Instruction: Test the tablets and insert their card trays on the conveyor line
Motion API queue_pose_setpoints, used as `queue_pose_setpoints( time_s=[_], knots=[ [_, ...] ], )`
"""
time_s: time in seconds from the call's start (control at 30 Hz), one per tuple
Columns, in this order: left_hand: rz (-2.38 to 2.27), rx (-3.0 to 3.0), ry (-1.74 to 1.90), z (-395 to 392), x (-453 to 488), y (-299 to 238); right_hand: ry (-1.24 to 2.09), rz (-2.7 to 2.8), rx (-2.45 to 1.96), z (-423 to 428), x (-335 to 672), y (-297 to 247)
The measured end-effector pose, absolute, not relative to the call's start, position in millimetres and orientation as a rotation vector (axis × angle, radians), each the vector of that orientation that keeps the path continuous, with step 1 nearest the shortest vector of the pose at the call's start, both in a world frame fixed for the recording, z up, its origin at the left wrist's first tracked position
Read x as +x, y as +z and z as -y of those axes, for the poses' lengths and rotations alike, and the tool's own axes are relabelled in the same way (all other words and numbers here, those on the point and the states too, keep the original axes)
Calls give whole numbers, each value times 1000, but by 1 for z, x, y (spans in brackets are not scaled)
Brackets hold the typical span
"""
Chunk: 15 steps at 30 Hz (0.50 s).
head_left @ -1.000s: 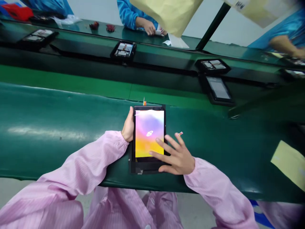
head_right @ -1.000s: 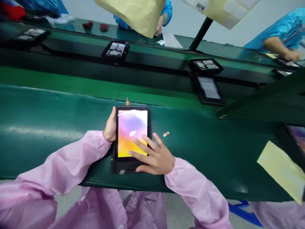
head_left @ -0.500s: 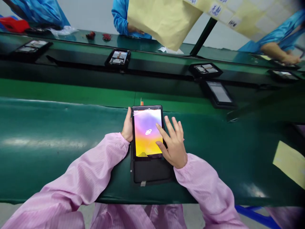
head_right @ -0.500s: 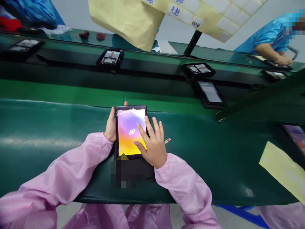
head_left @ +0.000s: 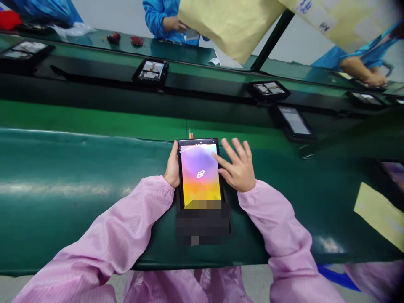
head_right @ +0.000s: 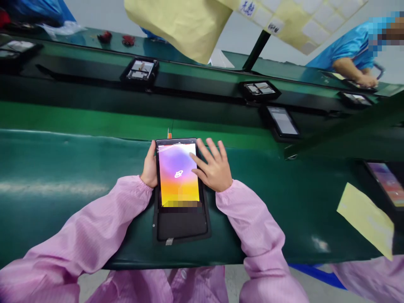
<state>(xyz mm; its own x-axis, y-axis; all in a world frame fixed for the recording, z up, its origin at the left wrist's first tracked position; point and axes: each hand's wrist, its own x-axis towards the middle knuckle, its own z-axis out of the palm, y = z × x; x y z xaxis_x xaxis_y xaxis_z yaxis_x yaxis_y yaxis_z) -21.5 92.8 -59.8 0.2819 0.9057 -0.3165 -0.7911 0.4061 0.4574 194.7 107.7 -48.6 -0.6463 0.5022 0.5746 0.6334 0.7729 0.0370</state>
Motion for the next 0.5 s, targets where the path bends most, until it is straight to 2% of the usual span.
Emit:
queue_pose_setpoints(
  time_s=[0.1, 0.3, 0.5],
  knots=[
    [-600, 236, 1180, -92, -22, -62, -159, 2127, -1025, -94, 191, -52],
    [-618, 218, 1282, -90, -23, -65, 234, 1956, -1326, -41, 183, -57],
    [-725, 183, 1481, -86, -19, -64, 379, 1921, -1563, -20, 170, -56]
  ],
)
